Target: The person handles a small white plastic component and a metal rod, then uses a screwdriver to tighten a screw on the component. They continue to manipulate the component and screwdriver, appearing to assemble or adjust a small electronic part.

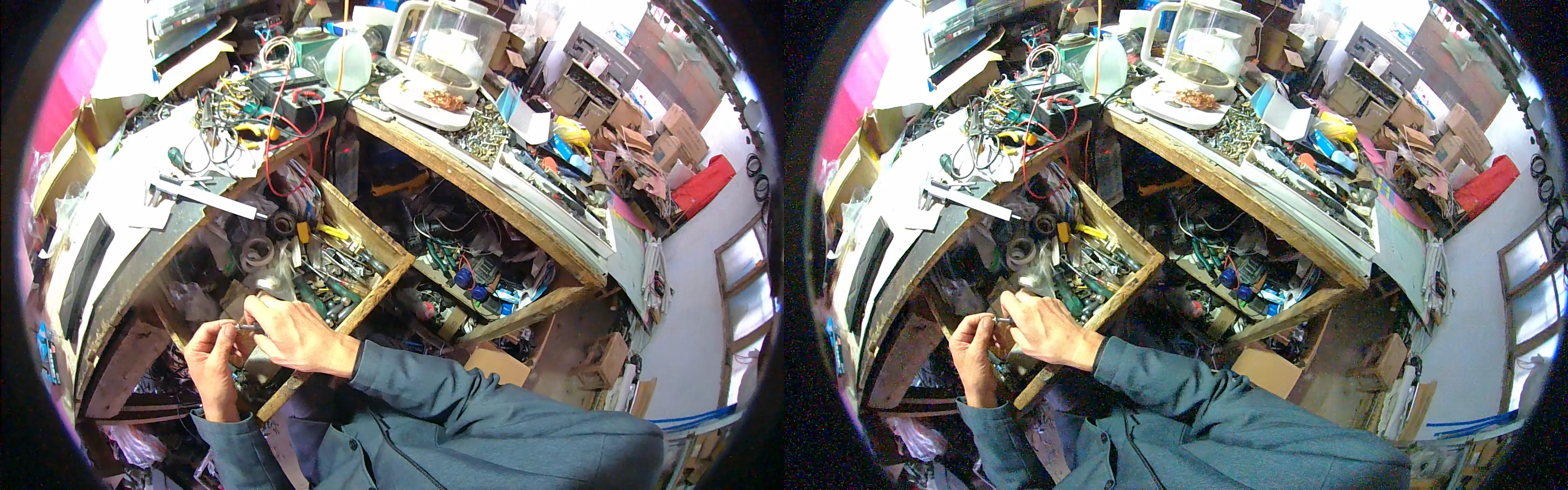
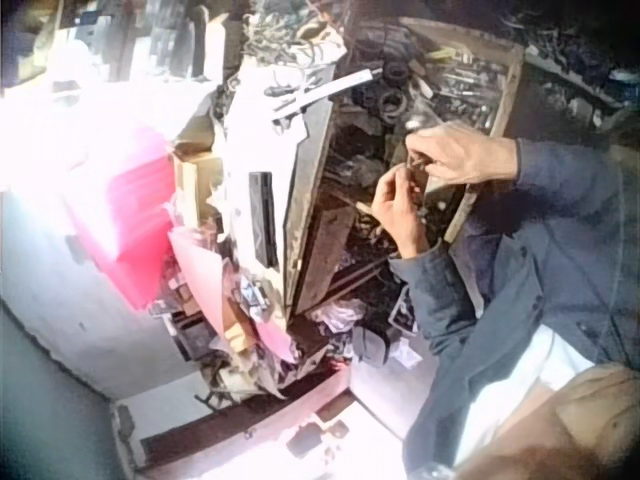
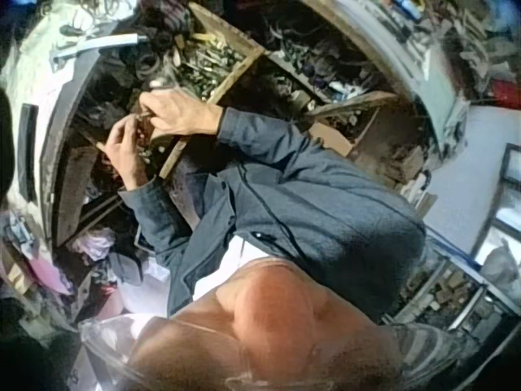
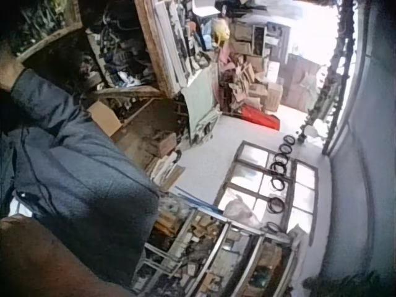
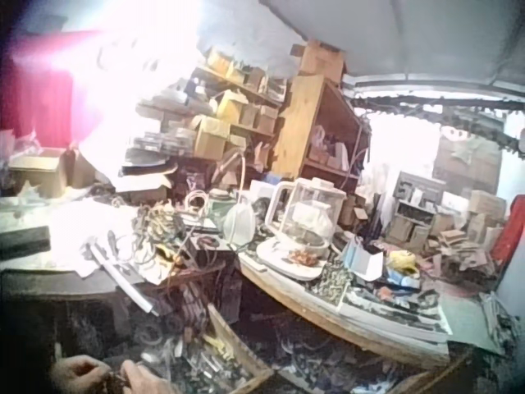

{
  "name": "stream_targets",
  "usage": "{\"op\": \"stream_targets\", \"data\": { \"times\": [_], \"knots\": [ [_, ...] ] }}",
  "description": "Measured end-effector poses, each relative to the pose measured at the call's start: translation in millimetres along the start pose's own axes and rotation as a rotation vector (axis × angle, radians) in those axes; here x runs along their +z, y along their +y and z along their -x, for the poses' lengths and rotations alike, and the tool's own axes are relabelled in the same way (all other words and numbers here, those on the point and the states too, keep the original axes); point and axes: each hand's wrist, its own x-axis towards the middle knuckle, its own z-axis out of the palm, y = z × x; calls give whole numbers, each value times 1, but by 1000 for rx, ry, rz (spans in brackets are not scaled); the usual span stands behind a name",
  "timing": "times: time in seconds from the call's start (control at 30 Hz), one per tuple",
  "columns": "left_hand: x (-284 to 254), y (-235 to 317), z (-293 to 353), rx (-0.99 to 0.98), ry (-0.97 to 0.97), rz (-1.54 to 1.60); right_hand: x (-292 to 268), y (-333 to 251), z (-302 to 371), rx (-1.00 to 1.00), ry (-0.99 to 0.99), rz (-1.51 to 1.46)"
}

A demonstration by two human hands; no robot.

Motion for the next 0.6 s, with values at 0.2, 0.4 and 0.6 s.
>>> {"op": "stream_targets", "data": {
  "times": [0.2,0.4,0.6],
  "knots": [
    [9,3,-3,9,0,-32,1,20,-12,272,-84,-356],
    [8,5,9,-9,-19,155,-13,9,-21,294,-303,-543],
    [7,3,6,88,-58,133,-31,-2,-36,202,-391,-441]
  ]
}}
